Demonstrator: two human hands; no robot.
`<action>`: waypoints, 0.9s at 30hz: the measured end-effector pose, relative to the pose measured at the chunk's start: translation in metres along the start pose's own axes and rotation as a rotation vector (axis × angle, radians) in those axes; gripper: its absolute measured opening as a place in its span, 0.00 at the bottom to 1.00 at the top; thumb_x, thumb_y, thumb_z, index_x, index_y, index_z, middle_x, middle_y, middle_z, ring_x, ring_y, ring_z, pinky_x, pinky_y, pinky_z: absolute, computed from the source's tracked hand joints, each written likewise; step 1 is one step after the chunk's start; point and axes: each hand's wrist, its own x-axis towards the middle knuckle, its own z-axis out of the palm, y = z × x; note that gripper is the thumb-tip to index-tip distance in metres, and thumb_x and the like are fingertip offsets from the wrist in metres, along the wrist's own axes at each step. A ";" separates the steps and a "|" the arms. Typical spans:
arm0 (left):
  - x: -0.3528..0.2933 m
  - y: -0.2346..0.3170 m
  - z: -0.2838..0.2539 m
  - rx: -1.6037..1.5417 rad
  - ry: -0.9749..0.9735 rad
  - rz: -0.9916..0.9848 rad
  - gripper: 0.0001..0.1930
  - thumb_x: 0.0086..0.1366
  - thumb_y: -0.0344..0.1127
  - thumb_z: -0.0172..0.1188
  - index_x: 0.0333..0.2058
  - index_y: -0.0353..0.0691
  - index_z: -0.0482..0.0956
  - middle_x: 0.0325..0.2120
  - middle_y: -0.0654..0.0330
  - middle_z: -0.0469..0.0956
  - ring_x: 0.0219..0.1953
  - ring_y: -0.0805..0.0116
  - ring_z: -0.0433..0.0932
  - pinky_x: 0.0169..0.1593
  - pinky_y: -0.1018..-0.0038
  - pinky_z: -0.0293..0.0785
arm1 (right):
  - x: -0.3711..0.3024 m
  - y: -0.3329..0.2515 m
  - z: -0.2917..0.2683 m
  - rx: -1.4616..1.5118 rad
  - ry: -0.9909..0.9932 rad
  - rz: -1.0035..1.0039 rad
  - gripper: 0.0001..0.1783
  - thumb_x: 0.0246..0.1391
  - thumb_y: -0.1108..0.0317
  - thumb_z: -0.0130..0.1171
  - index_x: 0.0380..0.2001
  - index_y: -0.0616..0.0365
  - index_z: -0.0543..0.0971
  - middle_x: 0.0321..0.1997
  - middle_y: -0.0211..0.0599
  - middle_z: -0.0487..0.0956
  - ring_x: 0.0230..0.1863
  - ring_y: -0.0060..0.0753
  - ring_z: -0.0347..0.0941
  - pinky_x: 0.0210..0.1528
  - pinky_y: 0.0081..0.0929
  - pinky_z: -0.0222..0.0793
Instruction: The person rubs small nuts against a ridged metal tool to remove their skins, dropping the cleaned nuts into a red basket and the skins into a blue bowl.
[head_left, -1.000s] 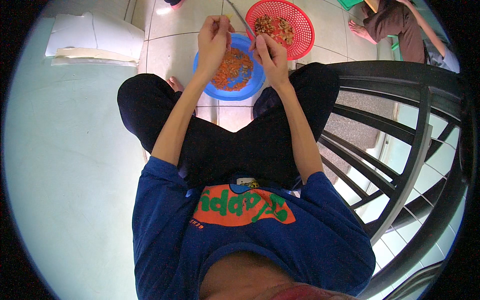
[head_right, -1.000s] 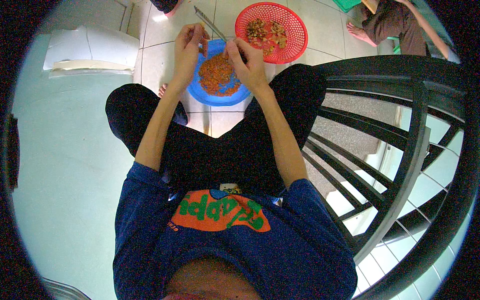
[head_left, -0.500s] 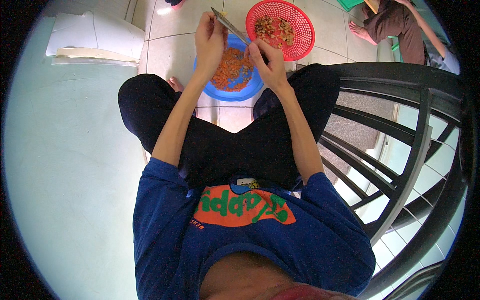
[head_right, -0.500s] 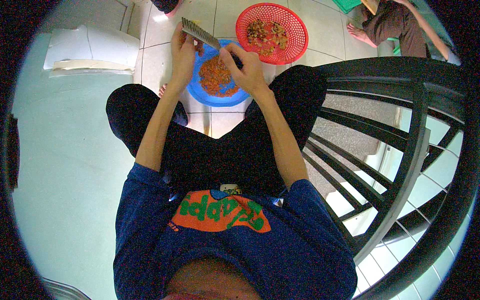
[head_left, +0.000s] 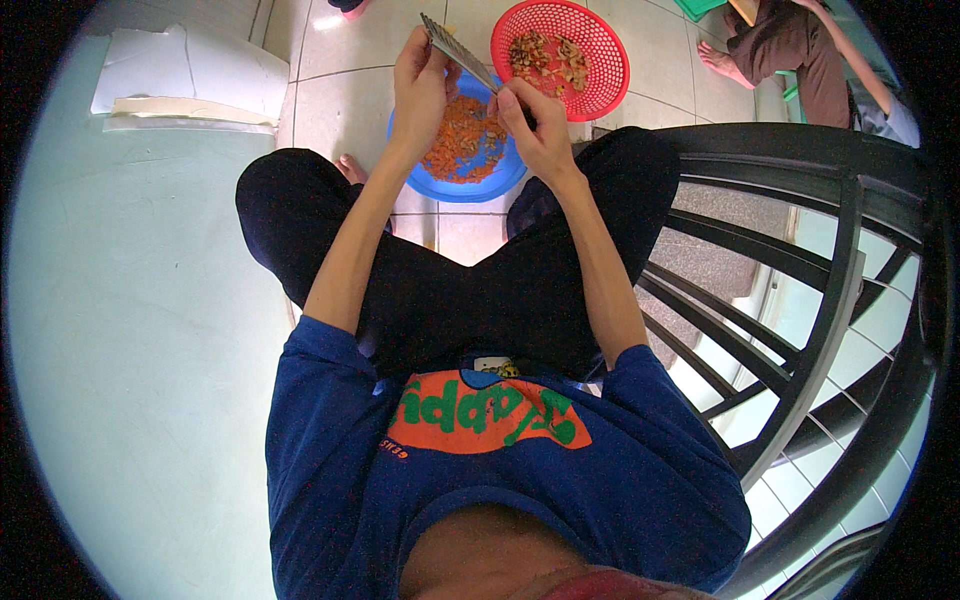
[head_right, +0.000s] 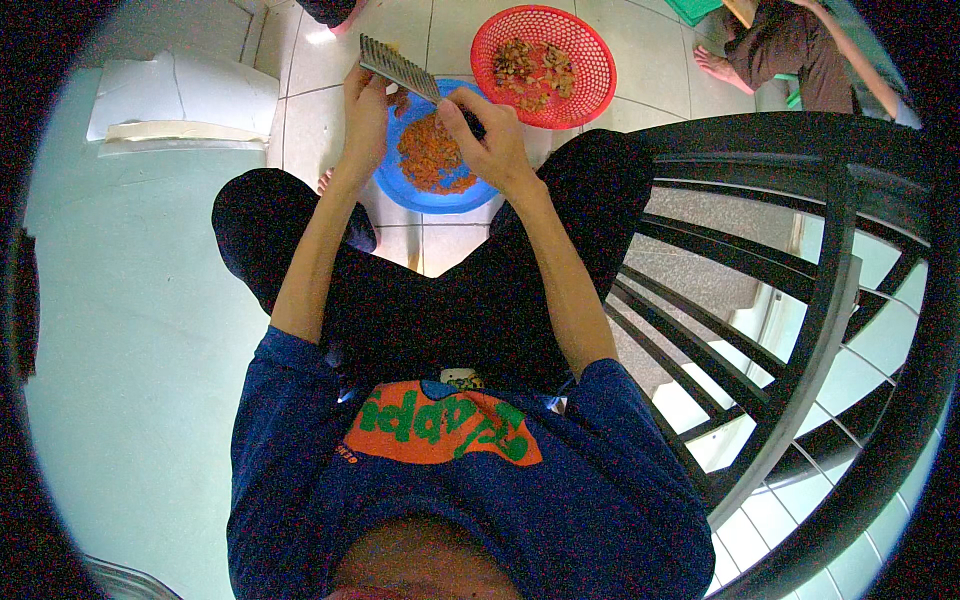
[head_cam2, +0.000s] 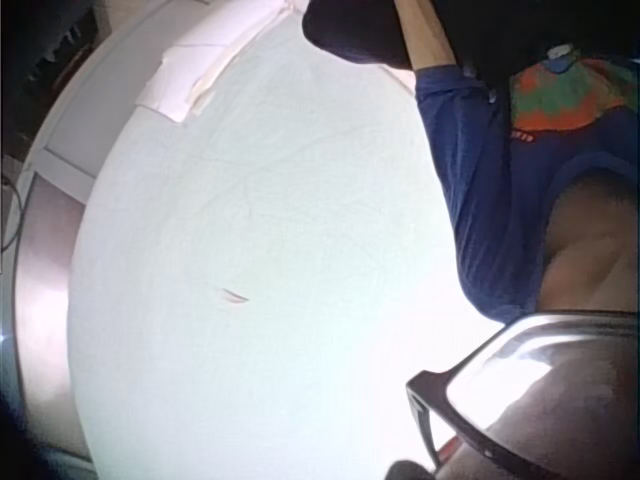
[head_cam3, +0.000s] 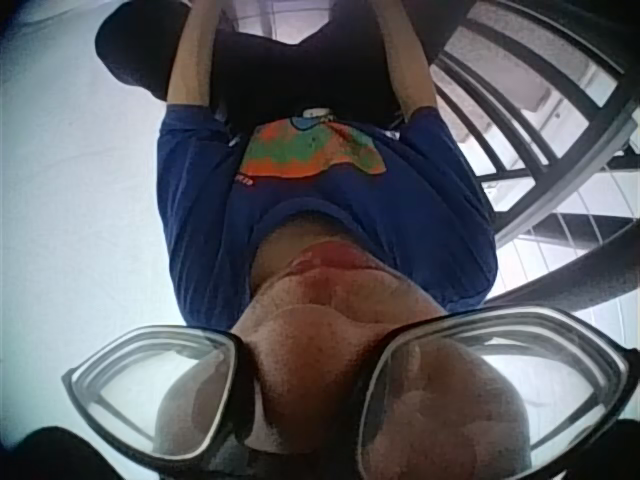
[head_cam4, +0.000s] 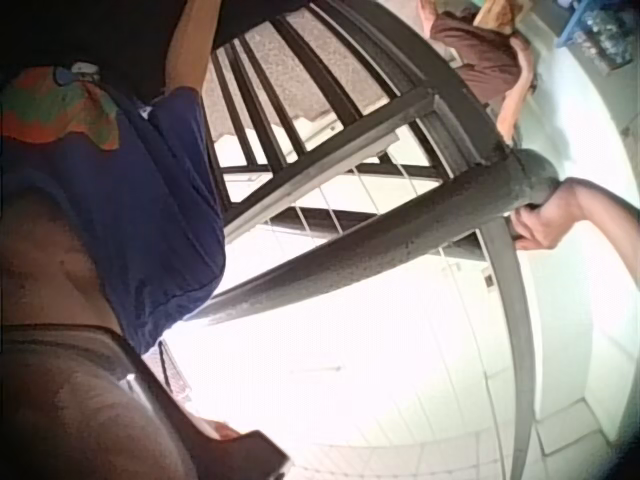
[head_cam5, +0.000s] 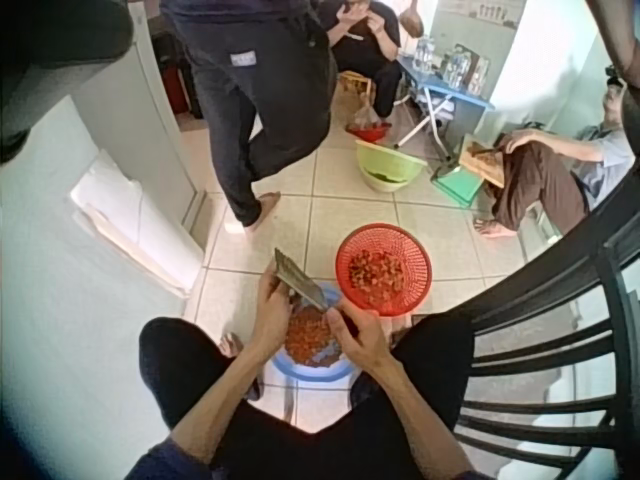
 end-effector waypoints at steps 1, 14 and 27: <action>0.000 -0.002 -0.002 -0.003 -0.012 0.005 0.05 0.73 0.32 0.45 0.37 0.41 0.70 0.23 0.70 0.68 0.20 0.84 0.63 0.20 0.84 0.56 | 0.000 0.001 0.000 -0.014 -0.003 0.003 0.16 0.63 0.57 0.54 0.31 0.59 0.78 0.19 0.38 0.76 0.19 0.31 0.72 0.24 0.29 0.64; -0.001 -0.006 -0.002 0.041 -0.020 0.123 0.05 0.71 0.27 0.46 0.40 0.38 0.71 0.25 0.69 0.71 0.22 0.84 0.65 0.22 0.84 0.61 | 0.000 0.001 0.001 -0.047 0.060 -0.108 0.14 0.62 0.59 0.56 0.31 0.58 0.80 0.20 0.36 0.77 0.20 0.29 0.74 0.24 0.28 0.66; -0.007 -0.021 -0.002 0.170 -0.078 0.137 0.08 0.69 0.27 0.50 0.44 0.35 0.73 0.30 0.67 0.75 0.29 0.81 0.71 0.31 0.81 0.67 | 0.002 -0.004 0.001 -0.043 0.107 -0.156 0.13 0.63 0.64 0.56 0.31 0.65 0.77 0.21 0.29 0.72 0.23 0.18 0.65 0.26 0.21 0.60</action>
